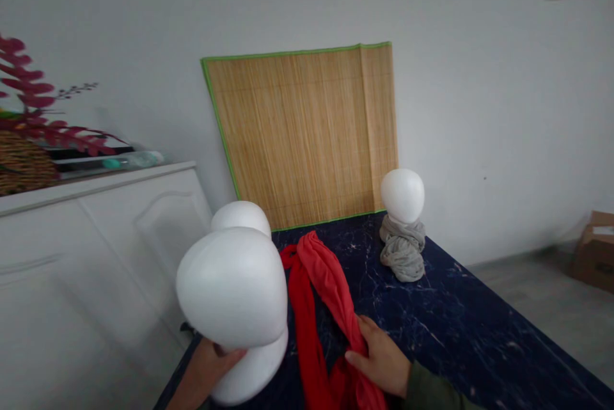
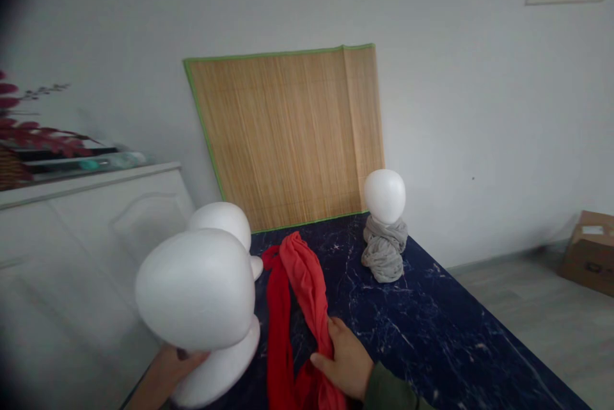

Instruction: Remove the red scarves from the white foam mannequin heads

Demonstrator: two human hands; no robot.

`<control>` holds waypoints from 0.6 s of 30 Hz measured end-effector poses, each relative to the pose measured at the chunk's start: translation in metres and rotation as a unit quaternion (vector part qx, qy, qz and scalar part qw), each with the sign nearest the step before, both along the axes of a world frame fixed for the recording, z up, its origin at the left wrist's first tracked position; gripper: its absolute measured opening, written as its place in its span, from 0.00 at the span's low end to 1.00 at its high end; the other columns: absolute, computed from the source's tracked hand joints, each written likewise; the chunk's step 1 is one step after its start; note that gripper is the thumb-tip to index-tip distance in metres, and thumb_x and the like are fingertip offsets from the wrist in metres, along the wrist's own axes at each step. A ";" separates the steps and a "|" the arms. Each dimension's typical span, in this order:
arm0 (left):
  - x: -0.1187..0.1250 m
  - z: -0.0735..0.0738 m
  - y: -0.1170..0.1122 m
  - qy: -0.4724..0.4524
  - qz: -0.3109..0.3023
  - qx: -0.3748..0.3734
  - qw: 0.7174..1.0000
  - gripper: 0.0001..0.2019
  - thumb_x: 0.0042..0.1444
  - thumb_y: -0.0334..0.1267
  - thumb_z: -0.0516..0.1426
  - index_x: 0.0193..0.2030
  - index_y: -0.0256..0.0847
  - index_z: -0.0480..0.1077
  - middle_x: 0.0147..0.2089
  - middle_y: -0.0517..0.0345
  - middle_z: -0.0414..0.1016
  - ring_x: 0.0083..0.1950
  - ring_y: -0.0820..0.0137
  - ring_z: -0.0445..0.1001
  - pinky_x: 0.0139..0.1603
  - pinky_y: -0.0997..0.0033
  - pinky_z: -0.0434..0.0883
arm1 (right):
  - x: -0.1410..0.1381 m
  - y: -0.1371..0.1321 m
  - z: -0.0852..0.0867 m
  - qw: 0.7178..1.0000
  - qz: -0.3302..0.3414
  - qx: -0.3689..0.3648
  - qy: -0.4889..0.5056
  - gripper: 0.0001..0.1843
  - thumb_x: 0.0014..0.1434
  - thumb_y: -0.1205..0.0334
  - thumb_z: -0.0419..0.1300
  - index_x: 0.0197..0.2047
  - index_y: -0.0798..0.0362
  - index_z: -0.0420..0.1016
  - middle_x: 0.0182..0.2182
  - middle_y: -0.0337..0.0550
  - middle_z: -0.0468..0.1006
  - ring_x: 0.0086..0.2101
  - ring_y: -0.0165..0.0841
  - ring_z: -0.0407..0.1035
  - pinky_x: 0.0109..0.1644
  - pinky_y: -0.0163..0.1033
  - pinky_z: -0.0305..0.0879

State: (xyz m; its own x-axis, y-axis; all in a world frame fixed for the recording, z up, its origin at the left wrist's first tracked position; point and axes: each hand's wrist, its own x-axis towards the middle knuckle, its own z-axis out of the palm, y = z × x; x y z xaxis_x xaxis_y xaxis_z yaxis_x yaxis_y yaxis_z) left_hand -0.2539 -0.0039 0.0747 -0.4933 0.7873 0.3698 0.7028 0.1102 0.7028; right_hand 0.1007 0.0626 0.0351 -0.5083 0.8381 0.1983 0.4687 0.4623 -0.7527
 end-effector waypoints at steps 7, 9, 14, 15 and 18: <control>-0.017 -0.007 0.001 -0.106 0.037 -0.033 0.993 0.27 0.32 0.50 0.59 0.39 0.38 0.63 0.43 0.44 0.74 0.47 0.47 0.71 0.50 0.49 0.68 | -0.001 -0.018 0.009 0.985 0.147 0.044 -0.083 0.30 0.57 0.56 0.51 0.58 0.68 0.61 0.54 0.61 0.63 0.53 0.47 0.59 0.60 0.52 0.51; -0.016 -0.003 0.001 -0.113 0.045 -0.023 0.992 0.29 0.31 0.51 0.59 0.40 0.37 0.63 0.44 0.44 0.73 0.48 0.47 0.71 0.50 0.50 0.68 | 0.000 -0.019 0.010 0.983 0.167 0.050 -0.055 0.29 0.57 0.56 0.49 0.57 0.67 0.62 0.53 0.59 0.65 0.51 0.46 0.61 0.57 0.49 0.56; -0.036 -0.007 -0.004 -0.064 0.030 -0.008 0.997 0.33 0.37 0.56 0.58 0.47 0.37 0.63 0.52 0.43 0.69 0.58 0.49 0.63 0.57 0.50 0.60 | 0.001 -0.021 0.008 0.982 0.172 0.031 -0.070 0.32 0.58 0.54 0.47 0.59 0.69 0.58 0.56 0.60 0.61 0.54 0.47 0.57 0.60 0.51 0.51; -0.041 -0.011 -0.005 -0.062 0.031 -0.014 0.998 0.34 0.37 0.57 0.58 0.48 0.37 0.63 0.53 0.42 0.68 0.59 0.49 0.61 0.58 0.50 0.59 | 0.000 -0.022 0.007 0.983 0.167 0.026 -0.078 0.32 0.58 0.54 0.48 0.59 0.69 0.58 0.56 0.60 0.60 0.55 0.47 0.56 0.61 0.51 0.50; -0.052 -0.021 -0.005 -0.075 0.041 -0.028 0.996 0.36 0.35 0.58 0.58 0.48 0.35 0.63 0.54 0.38 0.67 0.60 0.46 0.60 0.59 0.47 0.57 | -0.001 -0.023 0.004 0.987 0.143 0.017 -0.078 0.31 0.58 0.56 0.49 0.59 0.68 0.58 0.57 0.60 0.60 0.56 0.47 0.54 0.61 0.51 0.49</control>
State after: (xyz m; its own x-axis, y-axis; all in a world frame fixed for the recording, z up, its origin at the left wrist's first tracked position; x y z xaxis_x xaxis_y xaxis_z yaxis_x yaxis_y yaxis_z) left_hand -0.3060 -0.0084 0.0541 -0.6034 0.7591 0.2442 0.5776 0.2049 0.7902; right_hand 0.0992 0.0397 0.0389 -0.7493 0.6503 0.1254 0.4239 0.6163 -0.6637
